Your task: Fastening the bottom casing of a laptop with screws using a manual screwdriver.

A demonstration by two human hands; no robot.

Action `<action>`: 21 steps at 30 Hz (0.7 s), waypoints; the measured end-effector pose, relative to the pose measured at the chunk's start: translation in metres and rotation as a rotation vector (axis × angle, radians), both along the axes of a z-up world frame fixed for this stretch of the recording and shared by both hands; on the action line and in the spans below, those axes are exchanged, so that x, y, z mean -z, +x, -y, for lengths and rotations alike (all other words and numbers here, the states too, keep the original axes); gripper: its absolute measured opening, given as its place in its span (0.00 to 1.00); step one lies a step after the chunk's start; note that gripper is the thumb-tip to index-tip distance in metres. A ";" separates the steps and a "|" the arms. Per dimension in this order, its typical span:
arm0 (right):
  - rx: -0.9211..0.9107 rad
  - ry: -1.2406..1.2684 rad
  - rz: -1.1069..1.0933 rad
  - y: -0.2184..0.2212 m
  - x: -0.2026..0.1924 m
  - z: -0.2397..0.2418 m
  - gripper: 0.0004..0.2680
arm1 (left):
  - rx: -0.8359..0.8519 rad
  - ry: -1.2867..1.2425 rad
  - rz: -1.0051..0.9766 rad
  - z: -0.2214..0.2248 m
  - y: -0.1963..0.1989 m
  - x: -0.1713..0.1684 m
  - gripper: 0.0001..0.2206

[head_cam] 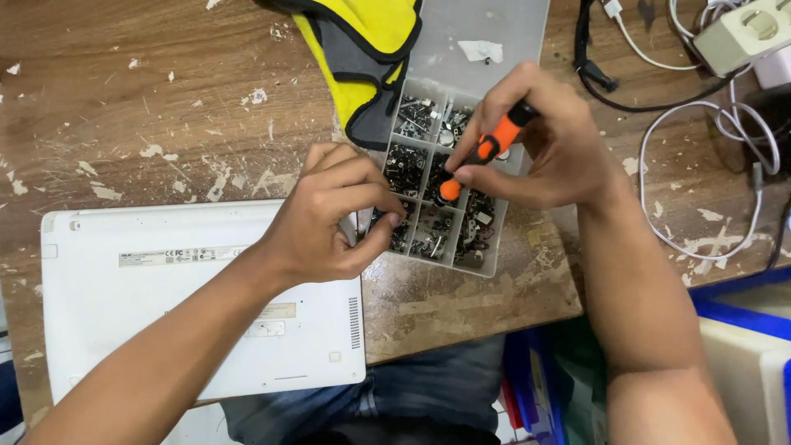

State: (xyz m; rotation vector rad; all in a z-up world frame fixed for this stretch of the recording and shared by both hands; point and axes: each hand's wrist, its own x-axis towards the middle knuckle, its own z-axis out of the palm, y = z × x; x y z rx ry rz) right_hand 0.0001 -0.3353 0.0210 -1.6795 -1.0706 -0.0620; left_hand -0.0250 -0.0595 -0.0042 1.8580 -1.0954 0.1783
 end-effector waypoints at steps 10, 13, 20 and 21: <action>-0.026 -0.244 -0.010 -0.006 -0.014 -0.005 0.09 | 0.000 0.084 0.041 -0.002 0.002 0.006 0.02; -0.043 -0.283 -0.035 -0.006 -0.015 -0.005 0.09 | 0.007 0.094 0.034 -0.002 0.003 0.007 0.02; -0.061 -0.358 -0.038 -0.006 -0.016 -0.008 0.07 | -0.006 0.092 0.048 -0.001 0.003 0.006 0.02; -0.070 -0.342 -0.012 -0.005 -0.014 -0.008 0.07 | -0.022 0.091 0.059 -0.001 0.003 0.007 0.02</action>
